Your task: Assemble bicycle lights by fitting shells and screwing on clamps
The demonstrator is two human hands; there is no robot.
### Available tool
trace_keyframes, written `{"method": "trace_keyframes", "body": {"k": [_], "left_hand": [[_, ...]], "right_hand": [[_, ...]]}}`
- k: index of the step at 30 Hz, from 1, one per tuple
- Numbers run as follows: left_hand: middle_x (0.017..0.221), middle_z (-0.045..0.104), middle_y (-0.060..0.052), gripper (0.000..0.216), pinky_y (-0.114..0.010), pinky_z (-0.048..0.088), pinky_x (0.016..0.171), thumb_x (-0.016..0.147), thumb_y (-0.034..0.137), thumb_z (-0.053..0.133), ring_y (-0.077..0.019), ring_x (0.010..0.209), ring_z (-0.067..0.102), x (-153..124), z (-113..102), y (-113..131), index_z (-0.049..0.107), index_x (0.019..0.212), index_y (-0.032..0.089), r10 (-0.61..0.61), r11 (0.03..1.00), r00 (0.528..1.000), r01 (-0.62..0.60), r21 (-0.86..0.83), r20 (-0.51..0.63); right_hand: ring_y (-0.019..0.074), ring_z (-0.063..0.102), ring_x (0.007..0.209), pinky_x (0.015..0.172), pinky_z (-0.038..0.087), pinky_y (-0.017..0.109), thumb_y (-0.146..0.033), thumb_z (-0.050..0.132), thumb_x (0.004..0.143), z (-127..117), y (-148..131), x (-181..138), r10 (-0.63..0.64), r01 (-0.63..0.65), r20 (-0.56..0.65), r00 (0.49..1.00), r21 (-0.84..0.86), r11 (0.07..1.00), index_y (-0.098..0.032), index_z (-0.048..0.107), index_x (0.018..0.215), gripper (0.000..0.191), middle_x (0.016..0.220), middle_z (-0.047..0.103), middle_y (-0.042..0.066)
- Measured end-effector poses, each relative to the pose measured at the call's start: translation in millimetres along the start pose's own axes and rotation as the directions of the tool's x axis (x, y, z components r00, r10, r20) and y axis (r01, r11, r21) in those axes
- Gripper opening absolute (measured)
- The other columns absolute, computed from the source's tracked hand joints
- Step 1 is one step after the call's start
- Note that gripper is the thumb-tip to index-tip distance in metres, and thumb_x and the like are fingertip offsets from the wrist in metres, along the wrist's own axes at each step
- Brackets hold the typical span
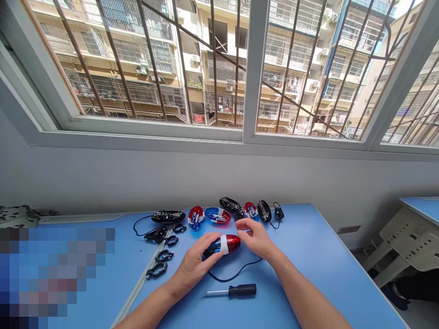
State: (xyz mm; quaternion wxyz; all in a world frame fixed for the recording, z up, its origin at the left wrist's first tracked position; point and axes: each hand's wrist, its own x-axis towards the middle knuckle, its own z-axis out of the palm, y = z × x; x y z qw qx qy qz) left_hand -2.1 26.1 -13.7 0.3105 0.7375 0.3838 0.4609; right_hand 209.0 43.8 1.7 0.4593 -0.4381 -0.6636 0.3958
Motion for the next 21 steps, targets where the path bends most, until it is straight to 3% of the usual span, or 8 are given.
{"method": "trace_keyframes", "body": {"k": [5,10,15,21], "left_hand": [[0.112,0.069,-0.008,0.032,-0.043,0.044,0.098,0.074,0.03,0.07,-0.0301,0.107,0.06,1.3,-1.6,5.7,0.071,0.105,0.025,-0.057,0.997,0.998,0.055,-0.047,-0.021],[0.115,0.069,-0.007,0.036,-0.042,0.042,0.1,0.074,0.036,0.07,-0.0305,0.11,0.059,5.8,-8.4,9.5,0.07,0.108,0.023,-0.188,0.972,0.981,0.179,-0.15,-0.052],[0.104,0.073,-0.009,0.042,-0.036,0.05,0.082,0.078,0.042,0.065,-0.028,0.092,0.065,7.7,-10.6,12.1,0.067,0.111,0.016,-0.309,0.912,0.951,0.291,-0.288,-0.018],[0.099,0.072,-0.008,0.045,-0.027,0.048,0.071,0.074,0.046,0.07,-0.0232,0.087,0.061,8.3,-8.0,19.9,0.069,0.108,0.015,-0.362,0.838,0.931,0.347,-0.42,0.047]], "right_hand": [[0.0225,0.065,0.094,0.078,0.056,0.037,-0.028,0.059,0.075,2.7,3.5,0.7,0.02,-0.021,-0.046,0.999,-0.012,1.0,-0.02,0.066,0.094,0.021,0.097,0.069,0.007],[0.0217,0.066,0.086,0.069,0.057,0.035,-0.031,0.058,0.076,2.4,4.0,2.0,0.05,-0.049,-0.062,0.997,0.011,0.999,-0.019,0.065,0.091,0.021,0.092,0.069,0.006],[0.0208,0.069,0.08,0.06,0.056,0.031,-0.038,0.058,0.079,4.0,-1.7,0.6,0.082,-0.08,-0.038,0.996,0.06,0.995,-0.018,0.065,0.09,0.024,0.086,0.068,0.005],[0.0201,0.069,0.075,0.055,0.056,0.029,-0.045,0.059,0.08,8.0,-17.2,-3.9,0.069,-0.068,0.003,0.998,0.103,0.992,-0.017,0.065,0.091,0.031,0.082,0.067,0.005]]}}
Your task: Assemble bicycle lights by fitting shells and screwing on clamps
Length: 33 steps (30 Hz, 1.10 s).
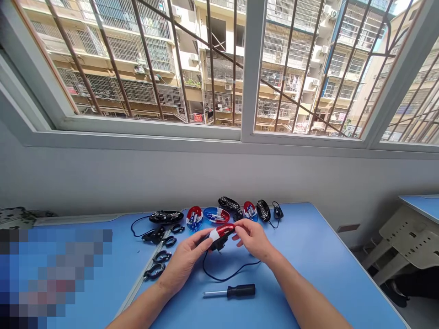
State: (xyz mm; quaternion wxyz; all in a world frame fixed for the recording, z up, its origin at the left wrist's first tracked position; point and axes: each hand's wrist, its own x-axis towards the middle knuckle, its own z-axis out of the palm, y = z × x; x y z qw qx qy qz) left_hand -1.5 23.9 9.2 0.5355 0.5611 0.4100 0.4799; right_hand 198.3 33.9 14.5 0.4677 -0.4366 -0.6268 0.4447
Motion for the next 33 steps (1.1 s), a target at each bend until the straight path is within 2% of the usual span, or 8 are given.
{"method": "trace_keyframes", "body": {"k": [8,12,16,21,25,27,30,33], "left_hand": [[0.086,0.069,-0.005,0.039,-0.024,0.048,0.057,0.076,0.05,0.07,-0.0206,0.079,0.06,-6.3,3.4,9.2,0.066,0.097,0.017,-0.148,0.959,0.971,0.188,-0.214,0.188],[0.083,0.068,-0.004,0.042,-0.023,0.048,0.052,0.077,0.049,0.069,-0.0208,0.076,0.063,-8.7,1.9,12.4,0.064,0.105,0.018,-0.194,0.923,0.933,0.278,-0.265,0.304],[0.082,0.065,-0.003,0.049,-0.023,0.047,0.045,0.076,0.057,0.067,-0.0214,0.069,0.066,-9.4,2.5,11.7,0.065,0.106,0.018,-0.207,0.918,0.919,0.301,-0.257,0.335],[0.076,0.065,-0.003,0.051,-0.02,0.044,0.041,0.073,0.057,0.071,-0.0196,0.064,0.066,-8.7,3.5,12.1,0.064,0.102,0.015,-0.187,0.938,0.94,0.257,-0.233,0.285],[0.077,0.065,-0.002,0.044,-0.017,0.04,0.04,0.073,0.052,0.071,-0.0164,0.062,0.064,-4.4,-1.3,10.0,0.062,0.095,0.015,-0.153,0.95,0.971,0.195,-0.243,0.183],[0.08,0.065,-0.002,0.041,-0.018,0.039,0.04,0.074,0.051,0.069,-0.0169,0.064,0.065,-1.8,-4.7,8.0,0.059,0.095,0.017,-0.144,0.952,0.98,0.175,-0.251,0.137],[0.083,0.064,-0.002,0.037,-0.019,0.041,0.041,0.077,0.049,0.066,-0.0189,0.067,0.067,0.6,-8.3,5.3,0.057,0.094,0.018,-0.143,0.95,0.985,0.165,-0.264,0.099],[0.083,0.064,-0.003,0.034,-0.02,0.042,0.041,0.078,0.045,0.064,-0.0201,0.067,0.067,0.7,-9.1,4.7,0.056,0.097,0.018,-0.144,0.945,0.984,0.168,-0.282,0.102]], "right_hand": [[0.0178,0.067,0.069,0.054,0.056,0.029,-0.048,0.063,0.077,3.5,-0.9,-2.0,-0.002,0.002,-0.007,1.0,0.027,1.0,-0.017,0.065,0.091,0.034,0.075,0.066,0.002],[0.0163,0.066,0.069,0.055,0.055,0.027,-0.046,0.061,0.079,7.6,0.5,-4.5,-0.011,0.011,0.002,1.0,0.02,1.0,-0.018,0.065,0.091,0.031,0.075,0.066,0.002],[0.0165,0.066,0.069,0.056,0.055,0.028,-0.045,0.059,0.079,10.4,1.3,-6.6,-0.014,0.014,0.018,1.0,-0.009,1.0,-0.019,0.065,0.093,0.03,0.074,0.066,0.001],[0.017,0.064,0.072,0.057,0.052,0.028,-0.039,0.061,0.079,1.2,-14.8,-9.6,-0.029,0.03,0.004,1.0,-0.117,0.993,-0.019,0.066,0.095,0.026,0.078,0.066,0.002],[0.0162,0.06,0.071,0.058,0.048,0.026,-0.033,0.056,0.084,-14.8,-43.3,-28.1,-0.097,0.112,0.056,0.994,-0.4,0.91,-0.021,0.069,0.091,0.018,0.077,0.067,0.002],[0.0151,0.058,0.064,0.056,0.045,0.025,-0.031,0.053,0.087,-21.9,-52.7,-45.9,-0.056,0.119,0.139,0.989,-0.497,0.86,-0.023,0.069,0.091,0.019,0.07,0.065,0.0],[0.0158,0.059,0.066,0.059,0.043,0.026,-0.028,0.054,0.087,-27.8,-55.1,-78.0,0.025,0.151,0.258,0.966,-0.638,0.755,-0.026,0.069,0.091,0.015,0.078,0.067,0.002],[0.0183,0.062,0.074,0.063,0.044,0.026,-0.028,0.056,0.086,-27.2,-49.3,-105.4,0.149,0.112,0.272,0.951,-0.749,0.653,-0.026,0.067,0.094,0.014,0.086,0.068,0.003]]}}
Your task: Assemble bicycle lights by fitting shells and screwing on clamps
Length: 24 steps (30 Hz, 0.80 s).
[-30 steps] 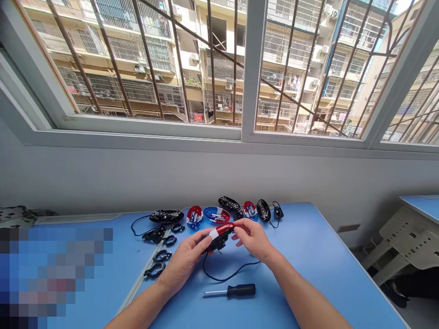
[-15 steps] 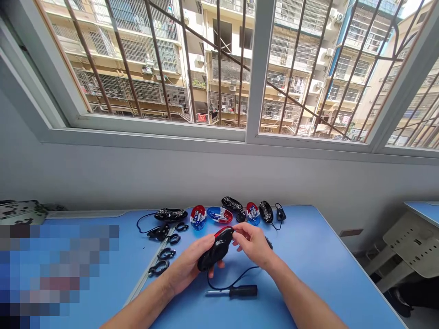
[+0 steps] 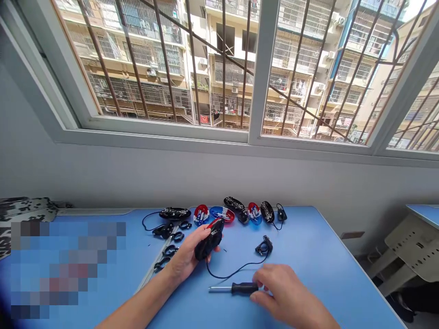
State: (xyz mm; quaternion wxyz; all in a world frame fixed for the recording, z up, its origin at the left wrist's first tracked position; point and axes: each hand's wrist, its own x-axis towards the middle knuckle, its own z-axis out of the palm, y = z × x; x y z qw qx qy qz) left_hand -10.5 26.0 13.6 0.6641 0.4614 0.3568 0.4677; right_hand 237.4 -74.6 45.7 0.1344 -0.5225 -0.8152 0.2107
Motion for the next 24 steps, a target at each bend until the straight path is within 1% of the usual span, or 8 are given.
{"method": "trace_keyframes", "body": {"k": [4,8,14,16,18,20,21,24], "left_hand": [[0.081,0.064,-0.002,0.04,-0.02,0.042,0.04,0.079,0.045,0.062,-0.0207,0.066,0.067,-2.6,2.7,2.1,0.055,0.109,0.019,-0.004,1.0,1.0,0.004,-0.016,0.02],[0.079,0.063,-0.001,0.042,-0.019,0.042,0.038,0.08,0.05,0.064,-0.0202,0.068,0.067,-5.7,6.4,4.8,0.057,0.108,0.02,-0.007,1.0,1.0,0.007,0.002,0.019],[0.081,0.065,-0.003,0.042,-0.018,0.042,0.037,0.078,0.05,0.068,-0.0194,0.066,0.068,-6.0,9.2,5.3,0.057,0.104,0.019,-0.028,0.999,1.0,0.028,0.018,0.009],[0.087,0.068,-0.006,0.041,-0.02,0.043,0.038,0.08,0.05,0.066,-0.0219,0.069,0.07,-6.4,9.3,5.3,0.055,0.105,0.018,-0.047,0.999,0.999,0.047,0.005,-0.004],[0.094,0.069,-0.01,0.042,-0.021,0.046,0.04,0.083,0.048,0.064,-0.024,0.072,0.071,-7.6,9.2,5.9,0.054,0.109,0.018,-0.08,0.997,0.997,0.08,-0.017,-0.016],[0.095,0.071,-0.012,0.041,-0.023,0.048,0.043,0.084,0.047,0.062,-0.024,0.071,0.072,-9.9,8.9,7.6,0.054,0.111,0.017,-0.132,0.99,0.991,0.13,-0.044,-0.034],[0.094,0.072,-0.012,0.041,-0.024,0.048,0.043,0.085,0.046,0.062,-0.0236,0.068,0.072,-11.4,8.6,8.9,0.054,0.111,0.016,-0.158,0.986,0.986,0.156,-0.055,-0.043],[0.085,0.073,-0.012,0.038,-0.023,0.047,0.041,0.087,0.045,0.06,-0.0229,0.063,0.071,-16.7,7.7,14.6,0.054,0.11,0.015,-0.206,0.978,0.975,0.202,-0.056,-0.079]], "right_hand": [[0.0241,0.062,0.09,0.072,0.047,0.03,-0.029,0.063,0.082,19.2,2.1,-11.5,0.078,-0.078,-0.001,0.997,-0.119,0.99,-0.026,0.062,0.114,0.032,0.104,0.065,0.008],[0.0242,0.063,0.09,0.073,0.048,0.031,-0.025,0.061,0.083,37.8,7.3,-3.0,0.093,-0.107,-0.086,0.992,-0.178,0.978,-0.025,0.058,0.119,0.036,0.107,0.063,0.01],[0.0224,0.062,0.084,0.067,0.047,0.029,-0.015,0.057,0.08,50.6,12.1,8.5,0.004,-0.037,-0.173,0.985,-0.185,0.982,-0.022,0.063,0.089,0.013,0.095,0.065,0.007],[0.0191,0.061,0.075,0.064,0.046,0.027,-0.014,0.055,0.081,44.1,14.2,4.5,-0.036,0.029,-0.179,0.983,-0.039,0.999,-0.021,0.061,0.084,0.01,0.084,0.066,0.004],[0.0159,0.061,0.066,0.059,0.046,0.025,-0.018,0.053,0.083,30.2,16.0,-0.9,0.003,0.038,-0.154,0.988,0.264,0.964,-0.022,0.059,0.083,0.007,0.072,0.065,0.0],[0.0167,0.064,0.066,0.055,0.049,0.025,-0.026,0.055,0.084,10.1,16.2,-3.0,0.111,-0.028,-0.106,0.988,0.585,0.81,-0.021,0.056,0.081,0.006,0.065,0.063,-0.001],[0.0181,0.066,0.069,0.056,0.051,0.026,-0.033,0.059,0.083,-0.9,15.5,-1.6,0.146,-0.031,-0.11,0.983,0.685,0.728,-0.021,0.056,0.081,0.012,0.066,0.063,0.0],[0.0214,0.069,0.073,0.058,0.056,0.031,-0.048,0.069,0.075,-29.1,12.1,13.1,0.235,0.04,-0.228,0.945,0.793,0.608,-0.019,0.058,0.083,0.031,0.07,0.065,0.002]]}}
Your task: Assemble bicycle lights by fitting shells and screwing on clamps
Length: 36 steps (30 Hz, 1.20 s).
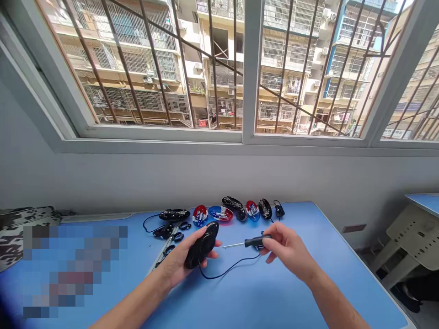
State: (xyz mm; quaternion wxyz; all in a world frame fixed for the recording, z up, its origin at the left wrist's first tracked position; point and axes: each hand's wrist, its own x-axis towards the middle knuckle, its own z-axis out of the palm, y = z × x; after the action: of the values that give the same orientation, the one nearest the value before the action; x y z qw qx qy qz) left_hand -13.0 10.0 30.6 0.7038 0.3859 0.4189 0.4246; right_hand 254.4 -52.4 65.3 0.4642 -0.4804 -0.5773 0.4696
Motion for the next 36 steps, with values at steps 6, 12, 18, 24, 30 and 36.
{"method": "trace_keyframes", "body": {"k": [6,12,18,24,30,36], "left_hand": [[0.093,0.072,-0.012,0.036,-0.024,0.049,0.041,0.08,0.044,0.067,-0.0259,0.071,0.072,-9.7,-3.5,-0.7,0.054,0.1,0.017,-0.06,0.998,0.998,0.06,0.018,-0.012],[0.081,0.068,-0.006,0.038,-0.026,0.052,0.04,0.075,0.046,0.07,-0.025,0.065,0.07,-11.6,-9.9,-18.8,0.051,0.094,0.019,-0.108,0.994,0.993,0.108,0.011,0.036],[0.081,0.066,-0.004,0.062,-0.024,0.051,0.039,0.077,0.048,0.068,-0.0235,0.064,0.068,-17.4,-10.5,-19.2,0.041,0.128,0.025,-0.148,0.989,0.983,0.148,0.011,0.111],[0.081,0.066,-0.004,0.06,-0.022,0.051,0.039,0.082,0.049,0.064,-0.0207,0.06,0.066,-21.1,-5.0,-20.4,0.041,0.13,0.022,-0.191,0.982,0.973,0.191,0.01,0.13],[0.08,0.066,-0.005,0.053,-0.023,0.05,0.038,0.087,0.047,0.059,-0.0203,0.057,0.064,-21.4,-4.2,-21.7,0.04,0.129,0.021,-0.203,0.979,0.974,0.205,-0.004,0.099],[0.079,0.066,-0.005,0.048,-0.023,0.051,0.037,0.088,0.046,0.057,-0.0197,0.056,0.064,-19.2,-5.6,-24.1,0.041,0.126,0.021,-0.189,0.981,0.973,0.192,-0.009,0.132]], "right_hand": [[0.0221,0.069,0.075,0.056,0.057,0.029,-0.055,0.077,0.065,17.8,11.1,37.0,-0.059,0.11,-0.241,0.969,0.203,0.973,-0.019,0.061,0.088,0.046,0.072,0.066,0.002],[0.0219,0.068,0.076,0.056,0.057,0.028,-0.054,0.076,0.067,32.8,47.5,34.4,0.021,0.026,-0.229,0.973,0.201,0.979,-0.018,0.062,0.092,0.046,0.075,0.067,0.004],[0.0211,0.068,0.072,0.053,0.056,0.028,-0.056,0.075,0.067,34.4,48.7,28.6,0.016,0.034,-0.273,0.962,0.179,0.983,-0.02,0.062,0.093,0.047,0.074,0.066,0.003],[0.021,0.068,0.073,0.056,0.057,0.029,-0.05,0.071,0.075,38.9,48.3,22.3,-0.029,0.057,-0.235,0.972,0.114,0.992,-0.02,0.063,0.094,0.037,0.082,0.069,0.006],[0.0171,0.064,0.073,0.058,0.057,0.027,-0.045,0.068,0.08,40.3,50.1,19.4,-0.056,0.074,-0.212,0.976,0.077,0.994,-0.022,0.063,0.096,0.028,0.088,0.071,0.006],[0.0156,0.062,0.069,0.057,0.056,0.026,-0.044,0.069,0.079,41.8,49.8,19.2,-0.069,0.082,-0.208,0.976,0.058,0.995,-0.022,0.064,0.094,0.027,0.088,0.071,0.006]]}}
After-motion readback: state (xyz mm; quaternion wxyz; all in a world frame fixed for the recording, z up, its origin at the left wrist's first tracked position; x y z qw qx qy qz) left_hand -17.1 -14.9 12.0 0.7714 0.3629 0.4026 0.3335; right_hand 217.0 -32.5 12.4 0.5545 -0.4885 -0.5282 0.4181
